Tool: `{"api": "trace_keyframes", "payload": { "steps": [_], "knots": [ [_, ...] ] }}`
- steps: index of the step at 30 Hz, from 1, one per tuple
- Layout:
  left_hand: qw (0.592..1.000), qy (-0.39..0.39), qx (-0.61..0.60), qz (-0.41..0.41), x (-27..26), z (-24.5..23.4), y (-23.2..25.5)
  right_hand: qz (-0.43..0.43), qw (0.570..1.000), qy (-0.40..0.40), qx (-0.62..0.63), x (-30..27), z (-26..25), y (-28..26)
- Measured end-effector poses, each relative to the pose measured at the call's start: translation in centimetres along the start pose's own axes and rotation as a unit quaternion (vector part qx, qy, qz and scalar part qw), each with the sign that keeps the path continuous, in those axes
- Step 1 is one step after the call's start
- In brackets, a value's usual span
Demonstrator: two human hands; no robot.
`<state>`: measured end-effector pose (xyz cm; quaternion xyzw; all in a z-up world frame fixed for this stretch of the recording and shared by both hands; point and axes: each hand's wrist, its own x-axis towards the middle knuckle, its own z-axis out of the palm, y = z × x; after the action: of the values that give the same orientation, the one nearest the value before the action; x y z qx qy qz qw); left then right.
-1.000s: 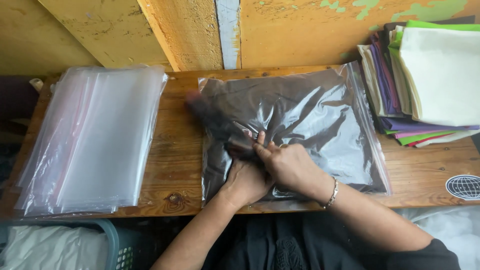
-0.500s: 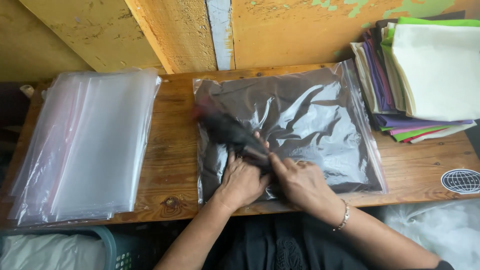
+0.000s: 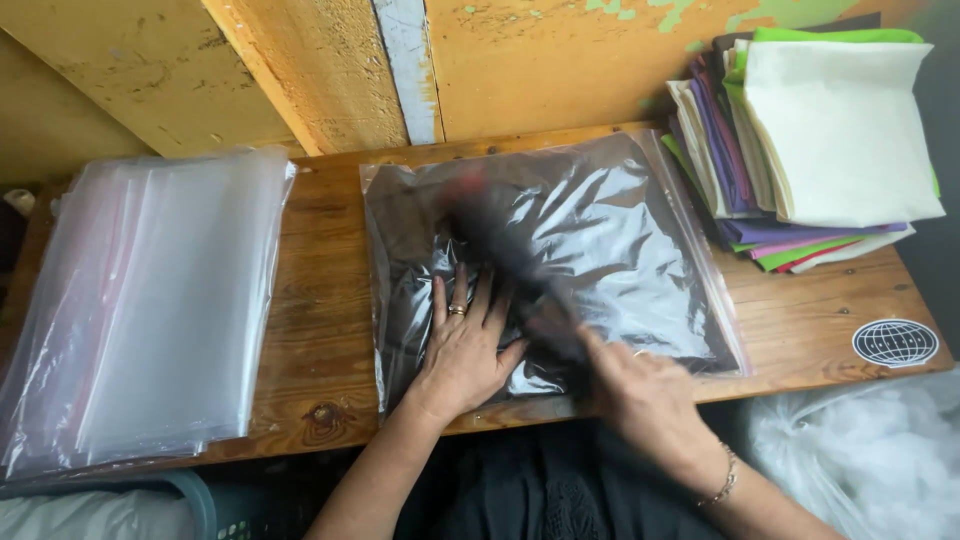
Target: The person seals a dark fabric inside a clear plastic bag, then uses a feather duster to wipe the bag's surface. The sealed bag is placed into a green laundry basket. The person then unfolds a cream-colored fabric and wipes it with the feather duster.
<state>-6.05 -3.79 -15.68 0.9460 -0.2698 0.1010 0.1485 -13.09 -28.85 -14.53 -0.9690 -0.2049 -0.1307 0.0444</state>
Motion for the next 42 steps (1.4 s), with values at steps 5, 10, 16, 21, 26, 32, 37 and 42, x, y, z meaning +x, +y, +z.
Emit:
{"api": "trace_keyframes", "payload": {
  "steps": [5,10,16,21,26,32,37,42],
  "knots": [
    [0.998,-0.069,-0.007,-0.014,-1.3,-2.3,-1.7,0.016,0.996,0.0,-0.083,-0.1,2.2,3.5],
    [0.992,-0.118,-0.021,-0.046,-1.7,-2.9,-1.6,0.252,0.963,-0.085,-0.052,0.7,-0.1,7.8],
    [0.994,-0.097,-0.018,-0.056,-1.3,1.3,-2.0,0.036,0.982,0.128,-0.133,-0.2,1.9,0.9],
    [0.997,-0.064,-0.019,-0.038,-1.1,-1.9,-1.5,-0.023,0.999,0.01,-0.034,0.8,1.9,2.6],
    [0.997,-0.066,-0.029,-0.028,-1.2,-1.4,-1.5,0.171,0.978,-0.046,-0.11,2.2,1.9,11.1],
    [0.995,-0.094,0.0,-0.046,-0.5,-1.1,-0.7,0.087,0.988,0.086,-0.089,4.0,0.1,4.4],
    [0.999,-0.012,-0.013,-0.05,-1.3,-0.5,-1.3,-0.114,0.993,-0.032,0.01,4.9,0.3,-1.1],
    [0.997,-0.047,0.002,-0.055,-2.8,-2.4,-1.2,0.096,0.989,-0.007,-0.115,6.5,3.5,7.3]
  ]
}}
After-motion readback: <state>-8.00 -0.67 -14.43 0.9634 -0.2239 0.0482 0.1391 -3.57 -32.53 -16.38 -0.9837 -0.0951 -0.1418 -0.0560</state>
